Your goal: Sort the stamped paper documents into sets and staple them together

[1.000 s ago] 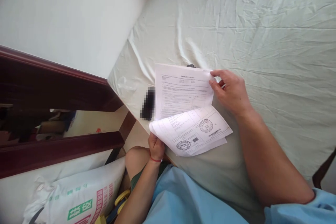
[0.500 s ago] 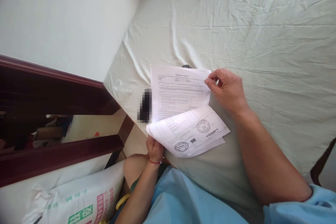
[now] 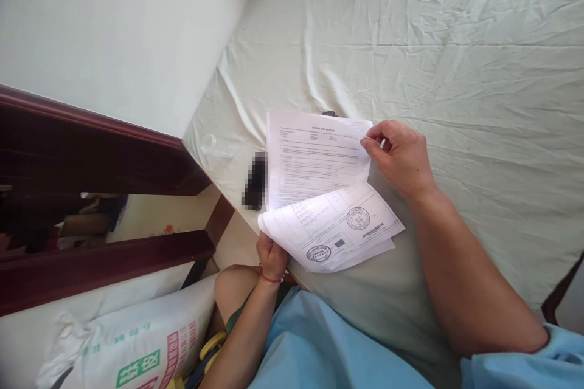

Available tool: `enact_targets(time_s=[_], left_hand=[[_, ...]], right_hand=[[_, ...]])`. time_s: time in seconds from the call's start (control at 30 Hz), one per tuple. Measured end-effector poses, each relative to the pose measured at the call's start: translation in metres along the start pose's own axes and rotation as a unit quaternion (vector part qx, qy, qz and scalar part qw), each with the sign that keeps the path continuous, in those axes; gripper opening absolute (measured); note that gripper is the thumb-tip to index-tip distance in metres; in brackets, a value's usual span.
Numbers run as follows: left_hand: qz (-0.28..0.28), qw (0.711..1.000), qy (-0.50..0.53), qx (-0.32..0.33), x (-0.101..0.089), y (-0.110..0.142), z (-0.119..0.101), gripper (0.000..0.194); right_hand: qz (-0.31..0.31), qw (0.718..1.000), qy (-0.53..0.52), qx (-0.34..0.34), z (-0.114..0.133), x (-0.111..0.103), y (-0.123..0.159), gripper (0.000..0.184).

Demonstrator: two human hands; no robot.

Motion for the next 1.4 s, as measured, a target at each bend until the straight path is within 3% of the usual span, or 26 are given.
enact_targets(time_s=[1.4], left_hand=[[0.001, 1.0, -0.013, 0.022, 0.0012, -0.0004, -0.0023, 0.034]], right_hand=[[-0.004, 1.0, -0.017, -0.01, 0.0018, -0.0006, -0.0011, 0.006]])
Point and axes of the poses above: each hand's wrist, its own y-axis away from the middle knuckle, its own x-axis out of the palm, z = x × y, the point moved 3 cm from there along -y, towards the middle knuckle, and after that the axes turned 12 degrees about y, right-handed, at the moved point
